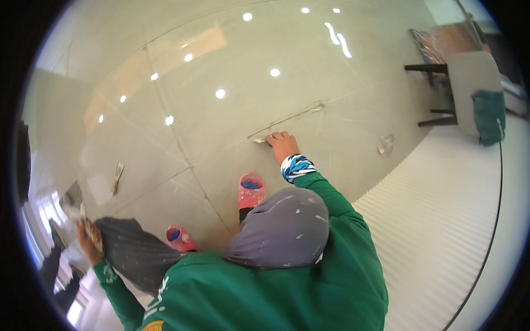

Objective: The person applies grout to the seams between floor tiles using a putty knife and a smaller scraper, then wipes the excess away with a cloth.

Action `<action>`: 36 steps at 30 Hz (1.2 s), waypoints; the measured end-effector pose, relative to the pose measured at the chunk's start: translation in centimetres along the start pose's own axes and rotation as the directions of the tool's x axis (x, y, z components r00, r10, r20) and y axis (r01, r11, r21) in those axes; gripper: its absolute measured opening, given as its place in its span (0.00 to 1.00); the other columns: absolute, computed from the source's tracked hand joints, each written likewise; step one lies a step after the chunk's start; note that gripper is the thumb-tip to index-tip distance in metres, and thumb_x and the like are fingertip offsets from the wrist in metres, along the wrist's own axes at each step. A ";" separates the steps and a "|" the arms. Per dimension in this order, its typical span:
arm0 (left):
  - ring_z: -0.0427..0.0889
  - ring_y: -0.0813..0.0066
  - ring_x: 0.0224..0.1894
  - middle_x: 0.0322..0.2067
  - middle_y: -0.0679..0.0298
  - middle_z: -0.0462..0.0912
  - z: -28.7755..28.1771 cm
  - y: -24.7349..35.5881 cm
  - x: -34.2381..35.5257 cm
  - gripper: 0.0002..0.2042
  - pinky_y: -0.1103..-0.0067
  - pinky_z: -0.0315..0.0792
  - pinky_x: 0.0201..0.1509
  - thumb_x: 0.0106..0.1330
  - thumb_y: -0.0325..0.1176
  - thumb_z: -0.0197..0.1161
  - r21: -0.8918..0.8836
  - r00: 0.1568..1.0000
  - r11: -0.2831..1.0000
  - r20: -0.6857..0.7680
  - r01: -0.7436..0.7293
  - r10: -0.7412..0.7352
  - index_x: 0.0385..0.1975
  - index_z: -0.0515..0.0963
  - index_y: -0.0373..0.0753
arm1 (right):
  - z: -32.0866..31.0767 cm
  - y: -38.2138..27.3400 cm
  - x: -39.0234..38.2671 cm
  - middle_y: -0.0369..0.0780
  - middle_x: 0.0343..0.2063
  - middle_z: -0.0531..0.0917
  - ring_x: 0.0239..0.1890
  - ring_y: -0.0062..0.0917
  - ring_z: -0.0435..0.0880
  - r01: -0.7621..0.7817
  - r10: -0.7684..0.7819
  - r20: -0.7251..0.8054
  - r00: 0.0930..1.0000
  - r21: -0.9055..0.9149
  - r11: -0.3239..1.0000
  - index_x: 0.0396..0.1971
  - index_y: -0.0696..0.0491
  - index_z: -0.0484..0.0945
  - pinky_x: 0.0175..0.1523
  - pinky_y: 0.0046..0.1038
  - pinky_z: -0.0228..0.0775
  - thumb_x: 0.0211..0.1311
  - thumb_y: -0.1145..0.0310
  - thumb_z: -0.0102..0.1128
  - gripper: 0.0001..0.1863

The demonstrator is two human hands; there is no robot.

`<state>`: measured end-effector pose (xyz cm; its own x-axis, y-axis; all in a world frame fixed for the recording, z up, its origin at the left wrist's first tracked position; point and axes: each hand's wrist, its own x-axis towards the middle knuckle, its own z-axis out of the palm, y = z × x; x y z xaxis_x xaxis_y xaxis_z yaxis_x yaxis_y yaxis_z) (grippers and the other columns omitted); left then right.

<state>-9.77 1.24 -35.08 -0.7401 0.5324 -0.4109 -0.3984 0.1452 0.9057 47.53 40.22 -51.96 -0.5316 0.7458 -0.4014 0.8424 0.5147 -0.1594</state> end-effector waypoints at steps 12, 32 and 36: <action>0.63 0.84 0.11 0.22 0.68 0.70 5.1 -1.3 0.6 0.14 0.86 0.57 0.14 0.81 0.40 0.47 0.031 1.000 0.999 -0.025 -0.016 0.017 0.36 0.70 0.37 | -6.4 28.8 9.8 0.53 0.49 0.84 0.53 0.50 0.83 -0.667 0.677 -0.076 0.732 0.123 0.735 0.51 0.54 0.83 0.59 0.44 0.75 0.59 0.67 0.57 0.20; 0.71 0.77 0.11 0.18 0.67 0.74 24.2 -4.1 -3.0 0.14 0.79 0.66 0.12 0.74 0.46 0.55 0.352 0.819 0.865 0.326 0.358 -0.472 0.38 0.72 0.40 | -6.0 -1.7 1.6 0.42 0.39 0.85 0.36 0.27 0.85 -0.069 -0.020 0.073 0.997 0.984 0.166 0.53 0.63 0.77 0.42 0.32 0.81 0.65 0.75 0.58 0.17; 0.69 0.75 0.10 0.22 0.60 0.74 29.6 -2.1 -5.7 0.14 0.77 0.66 0.11 0.76 0.42 0.52 0.275 0.470 0.825 0.714 0.494 -0.519 0.46 0.68 0.35 | -18.9 -8.6 -6.3 0.41 0.49 0.83 0.49 0.25 0.83 0.160 -0.028 -0.165 0.986 0.979 -0.124 0.63 0.64 0.70 0.55 0.32 0.79 0.67 0.82 0.55 0.24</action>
<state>11.29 22.57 -31.59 0.2454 0.7703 -0.5886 -0.5454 0.6116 0.5731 42.03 39.10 -31.00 -0.5624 0.7905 -0.2425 -0.1035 -0.3583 -0.9279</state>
